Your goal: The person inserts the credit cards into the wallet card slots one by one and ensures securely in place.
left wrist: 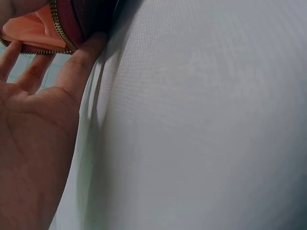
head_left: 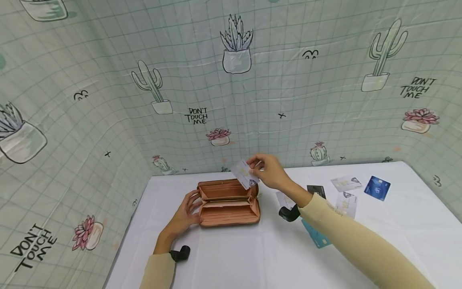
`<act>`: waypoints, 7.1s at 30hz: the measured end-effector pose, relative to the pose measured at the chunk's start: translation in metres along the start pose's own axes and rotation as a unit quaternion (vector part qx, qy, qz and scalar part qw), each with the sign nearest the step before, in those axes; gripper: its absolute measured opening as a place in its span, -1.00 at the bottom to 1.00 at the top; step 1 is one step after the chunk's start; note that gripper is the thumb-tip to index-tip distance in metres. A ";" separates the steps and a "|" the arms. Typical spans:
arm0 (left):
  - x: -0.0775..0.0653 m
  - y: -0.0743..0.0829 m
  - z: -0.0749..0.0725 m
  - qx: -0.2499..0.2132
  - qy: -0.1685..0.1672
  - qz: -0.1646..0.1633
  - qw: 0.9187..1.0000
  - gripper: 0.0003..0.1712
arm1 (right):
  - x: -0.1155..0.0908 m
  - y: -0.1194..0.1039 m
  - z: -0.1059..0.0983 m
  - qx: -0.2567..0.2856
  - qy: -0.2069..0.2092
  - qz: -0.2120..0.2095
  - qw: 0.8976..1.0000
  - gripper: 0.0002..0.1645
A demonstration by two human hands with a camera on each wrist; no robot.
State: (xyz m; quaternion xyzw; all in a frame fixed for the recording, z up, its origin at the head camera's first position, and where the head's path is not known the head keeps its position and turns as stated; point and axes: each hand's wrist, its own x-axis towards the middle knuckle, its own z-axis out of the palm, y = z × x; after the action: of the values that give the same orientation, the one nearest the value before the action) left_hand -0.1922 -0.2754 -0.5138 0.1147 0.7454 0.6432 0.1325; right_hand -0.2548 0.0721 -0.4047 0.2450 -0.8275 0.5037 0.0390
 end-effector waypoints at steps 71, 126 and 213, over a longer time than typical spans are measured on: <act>0.001 -0.001 -0.001 -0.003 -0.005 0.008 1.000 0.16 | 0.043 -0.011 0.092 -0.223 -0.069 -0.178 0.956 -0.77; 0.002 0.001 0.001 -0.009 -0.014 0.008 1.000 0.15 | 0.067 -0.002 0.088 -0.205 -0.204 -0.122 0.949 -0.46; -0.001 0.002 0.006 0.013 0.010 -0.021 1.000 0.20 | -0.160 0.099 -0.125 -0.065 0.019 0.065 0.996 -0.67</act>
State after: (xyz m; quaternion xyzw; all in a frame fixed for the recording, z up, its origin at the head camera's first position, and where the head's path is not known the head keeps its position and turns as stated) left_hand -0.1894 -0.2695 -0.5128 0.0936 0.7577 0.6312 0.1369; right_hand -0.1811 0.2744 -0.4734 0.1785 -0.8719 0.4544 0.0376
